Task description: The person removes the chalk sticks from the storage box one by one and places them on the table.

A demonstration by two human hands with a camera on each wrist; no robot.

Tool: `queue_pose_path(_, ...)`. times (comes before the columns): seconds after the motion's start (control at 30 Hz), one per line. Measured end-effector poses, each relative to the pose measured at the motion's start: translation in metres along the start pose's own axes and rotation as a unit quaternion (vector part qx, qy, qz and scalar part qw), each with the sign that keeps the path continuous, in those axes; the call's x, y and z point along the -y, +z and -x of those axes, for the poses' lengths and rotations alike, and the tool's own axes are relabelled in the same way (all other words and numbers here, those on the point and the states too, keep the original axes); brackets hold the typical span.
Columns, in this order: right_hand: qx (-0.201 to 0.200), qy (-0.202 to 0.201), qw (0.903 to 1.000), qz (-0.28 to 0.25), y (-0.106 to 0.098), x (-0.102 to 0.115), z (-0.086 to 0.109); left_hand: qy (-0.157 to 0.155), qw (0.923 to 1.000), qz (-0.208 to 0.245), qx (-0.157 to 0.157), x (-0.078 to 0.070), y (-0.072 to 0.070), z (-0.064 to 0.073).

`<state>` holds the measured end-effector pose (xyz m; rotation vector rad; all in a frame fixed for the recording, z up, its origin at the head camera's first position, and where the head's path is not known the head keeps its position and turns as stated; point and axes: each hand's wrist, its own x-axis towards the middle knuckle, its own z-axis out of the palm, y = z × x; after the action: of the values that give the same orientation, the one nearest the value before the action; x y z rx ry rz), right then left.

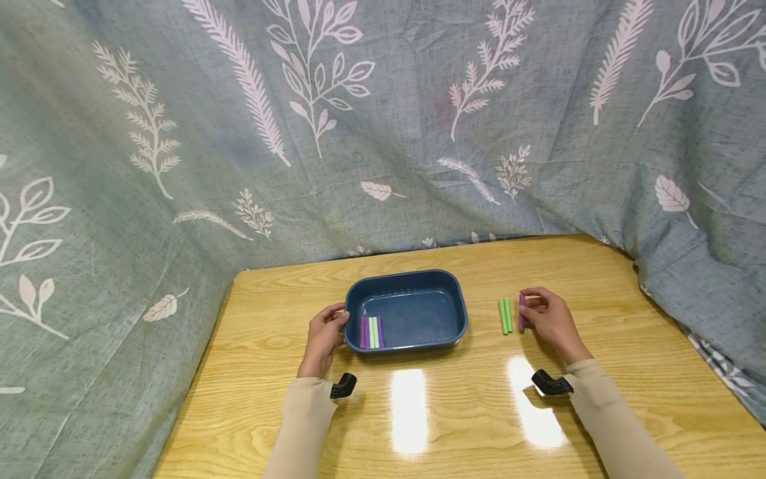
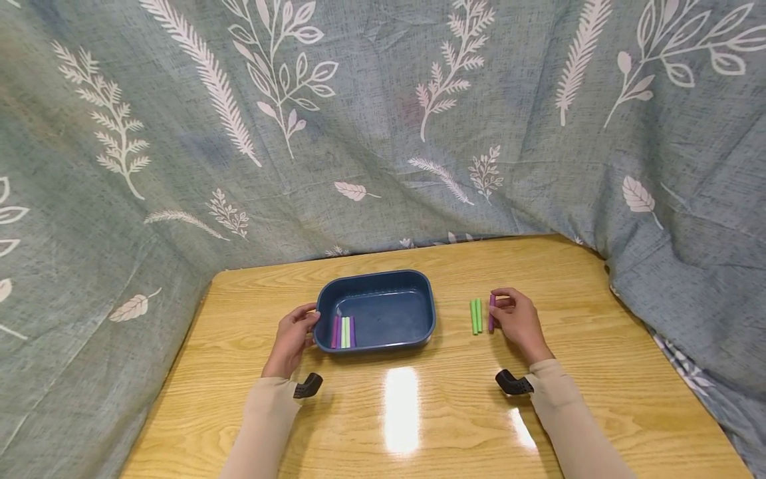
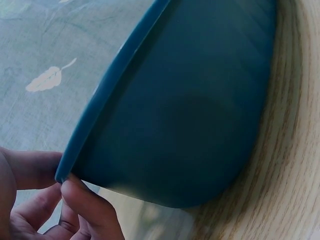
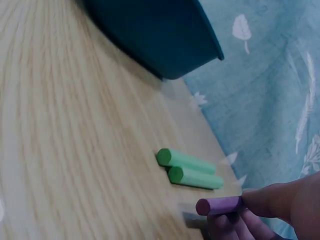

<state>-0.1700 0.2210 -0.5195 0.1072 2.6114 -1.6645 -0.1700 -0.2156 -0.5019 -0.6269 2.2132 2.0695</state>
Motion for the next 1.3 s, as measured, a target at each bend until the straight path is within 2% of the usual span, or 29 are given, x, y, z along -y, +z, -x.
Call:
queue_pose_path(0.37,0.0,-0.009,0.9995,0.03,0.003,-0.002,-0.001,0.0,1.0,-0.001,-0.005,0.0,0.0,0.001)
queue_pose_path(0.6,0.006,-0.015,0.9995,0.028,0.004,-0.001,0.0,0.0,1.0,0.001,-0.006,0.0,0.0,0.0)
queue_pose_path(0.8,-0.006,-0.027,0.999,0.034,0.005,0.003,0.001,0.004,1.0,0.007,-0.003,0.0,0.0,0.0)
queue_pose_path(1.07,-0.023,-0.065,0.9971,0.031,0.01,0.02,0.003,0.002,1.0,-0.001,-0.004,-0.001,-0.001,0.001)
queue_pose_path(1.3,-0.024,-0.108,0.9937,0.014,0.025,0.039,0.003,-0.003,1.0,0.003,-0.002,-0.001,0.0,0.001)
